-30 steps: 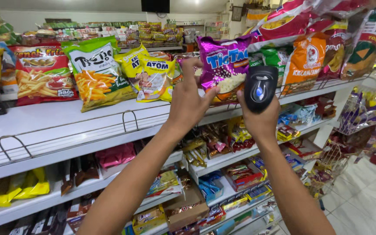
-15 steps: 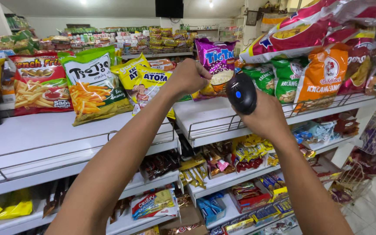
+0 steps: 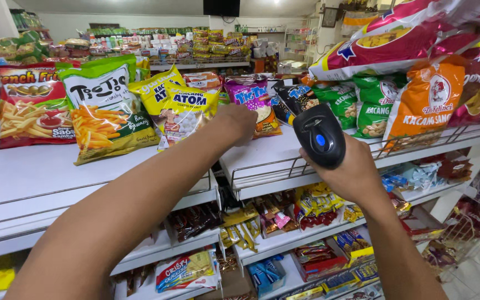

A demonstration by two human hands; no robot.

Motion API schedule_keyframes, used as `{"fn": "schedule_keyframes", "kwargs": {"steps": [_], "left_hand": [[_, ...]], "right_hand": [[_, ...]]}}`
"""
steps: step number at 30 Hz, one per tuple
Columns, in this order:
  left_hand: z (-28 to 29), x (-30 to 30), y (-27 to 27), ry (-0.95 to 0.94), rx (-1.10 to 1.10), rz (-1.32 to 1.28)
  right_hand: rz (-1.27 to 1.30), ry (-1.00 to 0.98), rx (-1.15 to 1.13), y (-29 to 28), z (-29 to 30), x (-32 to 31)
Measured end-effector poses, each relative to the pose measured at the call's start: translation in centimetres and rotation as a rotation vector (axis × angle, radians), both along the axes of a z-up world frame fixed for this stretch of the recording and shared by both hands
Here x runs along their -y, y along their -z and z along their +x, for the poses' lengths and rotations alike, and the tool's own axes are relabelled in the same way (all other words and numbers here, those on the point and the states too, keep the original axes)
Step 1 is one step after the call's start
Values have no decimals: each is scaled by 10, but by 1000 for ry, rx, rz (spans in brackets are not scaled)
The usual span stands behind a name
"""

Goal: The person uses a handheld barcode scanner to scan various snack bags while placing them onto shelves or into boxes within a store aisle.

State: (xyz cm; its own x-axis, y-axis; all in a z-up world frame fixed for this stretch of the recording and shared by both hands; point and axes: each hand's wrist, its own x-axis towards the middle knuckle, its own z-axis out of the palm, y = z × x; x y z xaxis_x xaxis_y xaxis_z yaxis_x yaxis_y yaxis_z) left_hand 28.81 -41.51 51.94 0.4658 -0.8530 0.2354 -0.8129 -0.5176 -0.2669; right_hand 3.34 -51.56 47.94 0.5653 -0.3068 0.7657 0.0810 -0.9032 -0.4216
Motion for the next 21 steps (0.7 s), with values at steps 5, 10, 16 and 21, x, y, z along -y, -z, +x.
{"fn": "schedule_keyframes", "kwargs": {"steps": [5, 10, 16, 21], "left_hand": [[-14, -1, -11, -124, -235, 250], [-19, -6, -3, -49, -54, 185], [-19, 5, -1, -52, 0, 244], [-24, 4, -3, -95, -120, 233]], "right_hand": [[-9, -82, 110, 6, 1, -5], [-6, -41, 93, 7, 3, -5], [6, -48, 84, 6, 0, -6], [6, -66, 92, 6, -1, -8]]}}
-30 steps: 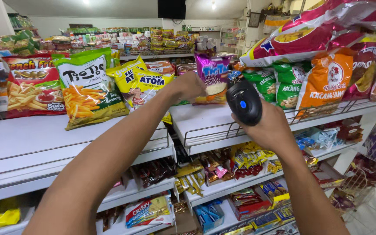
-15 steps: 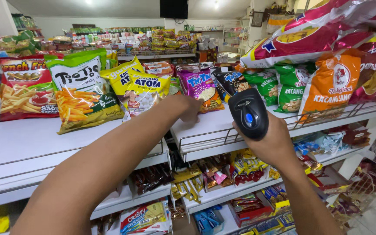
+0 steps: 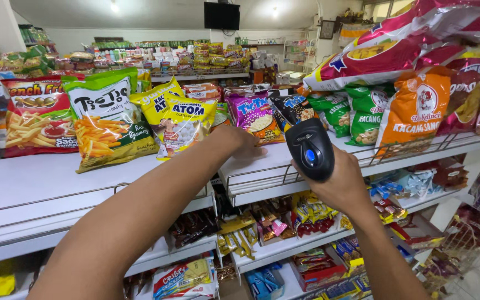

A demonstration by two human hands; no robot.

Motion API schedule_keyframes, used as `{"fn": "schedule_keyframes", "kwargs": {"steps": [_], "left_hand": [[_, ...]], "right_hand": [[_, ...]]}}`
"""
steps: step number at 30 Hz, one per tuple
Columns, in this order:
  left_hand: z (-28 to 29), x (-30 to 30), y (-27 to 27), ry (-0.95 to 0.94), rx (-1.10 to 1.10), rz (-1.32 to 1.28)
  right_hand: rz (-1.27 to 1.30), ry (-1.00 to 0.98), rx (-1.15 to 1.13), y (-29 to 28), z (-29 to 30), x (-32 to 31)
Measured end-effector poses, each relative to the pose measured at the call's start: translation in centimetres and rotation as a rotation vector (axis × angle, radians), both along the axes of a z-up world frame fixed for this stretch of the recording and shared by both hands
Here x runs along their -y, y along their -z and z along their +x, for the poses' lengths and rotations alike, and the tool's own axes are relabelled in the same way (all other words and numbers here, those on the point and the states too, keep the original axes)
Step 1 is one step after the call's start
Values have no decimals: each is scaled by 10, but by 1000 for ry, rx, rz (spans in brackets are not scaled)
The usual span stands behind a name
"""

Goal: The person uses a handheld barcode scanner to scan various snack bags while placing them onto shelves or into boxes within a store aisle.

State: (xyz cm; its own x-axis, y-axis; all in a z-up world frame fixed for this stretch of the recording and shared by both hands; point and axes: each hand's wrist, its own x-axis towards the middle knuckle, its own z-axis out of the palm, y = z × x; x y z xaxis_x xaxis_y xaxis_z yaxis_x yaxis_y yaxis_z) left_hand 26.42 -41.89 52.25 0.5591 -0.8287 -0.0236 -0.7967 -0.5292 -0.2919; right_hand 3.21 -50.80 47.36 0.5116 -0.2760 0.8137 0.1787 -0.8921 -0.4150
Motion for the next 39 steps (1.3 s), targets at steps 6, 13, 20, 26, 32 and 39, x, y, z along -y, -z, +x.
{"fn": "schedule_keyframes", "kwargs": {"steps": [6, 13, 20, 26, 32, 39], "left_hand": [[-29, -27, -24, 122, -51, -327], [-90, -89, -4, 503, 21, -695], [-135, -138, 101, 950, 115, -908], [-183, -180, 262, 954, -429, -946], [-253, -201, 446, 750, -955, -634], [-324, -225, 560, 584, -1252, -490]], "right_hand": [[4, 5, 33, 9, 0, 2], [57, -43, 271, 39, -2, -11], [382, 11, 393, 137, -48, -57], [769, 38, 250, 263, -136, -133], [1003, 462, -103, 401, -239, -197], [1282, 699, -147, 513, -343, -240]]}}
